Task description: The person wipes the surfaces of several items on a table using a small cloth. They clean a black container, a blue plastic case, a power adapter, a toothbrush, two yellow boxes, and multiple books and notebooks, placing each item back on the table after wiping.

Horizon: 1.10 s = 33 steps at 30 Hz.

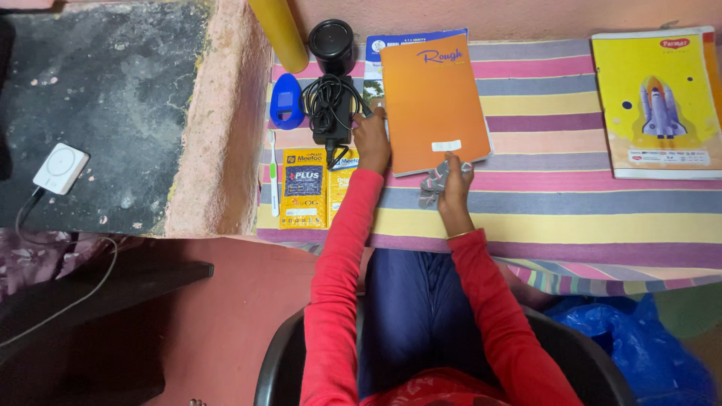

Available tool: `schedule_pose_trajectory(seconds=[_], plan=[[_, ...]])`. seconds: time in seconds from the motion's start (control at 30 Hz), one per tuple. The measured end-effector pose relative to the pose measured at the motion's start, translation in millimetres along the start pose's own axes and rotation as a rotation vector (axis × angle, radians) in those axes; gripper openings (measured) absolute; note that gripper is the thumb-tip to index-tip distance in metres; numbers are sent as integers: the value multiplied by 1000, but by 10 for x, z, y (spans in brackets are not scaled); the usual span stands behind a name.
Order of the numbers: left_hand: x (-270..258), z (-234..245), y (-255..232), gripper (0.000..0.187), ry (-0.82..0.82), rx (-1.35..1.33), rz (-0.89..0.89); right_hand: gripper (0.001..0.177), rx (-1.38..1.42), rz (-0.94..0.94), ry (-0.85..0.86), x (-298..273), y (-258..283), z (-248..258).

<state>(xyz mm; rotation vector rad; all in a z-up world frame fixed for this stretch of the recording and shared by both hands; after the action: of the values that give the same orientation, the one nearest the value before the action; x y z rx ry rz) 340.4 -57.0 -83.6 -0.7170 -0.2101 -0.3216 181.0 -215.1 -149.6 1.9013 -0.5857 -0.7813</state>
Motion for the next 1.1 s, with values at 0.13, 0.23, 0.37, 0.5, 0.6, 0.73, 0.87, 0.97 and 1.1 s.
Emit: schedule_pose_trajectory(seconds=[0.13,0.23,0.37,0.5,0.6,0.73,0.87,0.97,1.1], plan=[[-13,324,-162,35,34,-129,160,32,-46,1,26,50,-72,-228],[-5,587,-311,39,34,-206,178,38,-60,14,63,-7,-37,-431],[4,762,-375,51,37,-279,168,50,-70,74,127,-192,67,-653],[-29,790,-378,54,38,-305,157,56,-92,16,126,-271,90,-717],[-16,784,-385,54,49,-297,160,54,-101,-13,140,-278,42,-693],[-51,751,-379,55,41,-282,137,53,-160,71,182,-188,-16,-747],[-55,659,-321,56,44,-253,123,51,-361,-19,196,-157,64,-704],[-37,496,-229,54,35,-185,121,57,-442,-159,242,-189,332,-445],[-48,274,-151,52,10,-63,73,48,-501,-72,154,-228,796,130]])
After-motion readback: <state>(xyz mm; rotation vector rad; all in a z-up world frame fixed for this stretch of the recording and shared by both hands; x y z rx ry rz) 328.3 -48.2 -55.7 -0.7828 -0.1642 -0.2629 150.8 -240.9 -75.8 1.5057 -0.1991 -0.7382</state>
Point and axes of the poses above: each hand's wrist, its own x-axis towards the middle knuckle, its own z-axis out of the back of the hand, y = z × x, the point moved 4 cm from there along x, towards the middle knuckle, and after that the axes turned 15 degrees about -x, right-handed, at the moved point
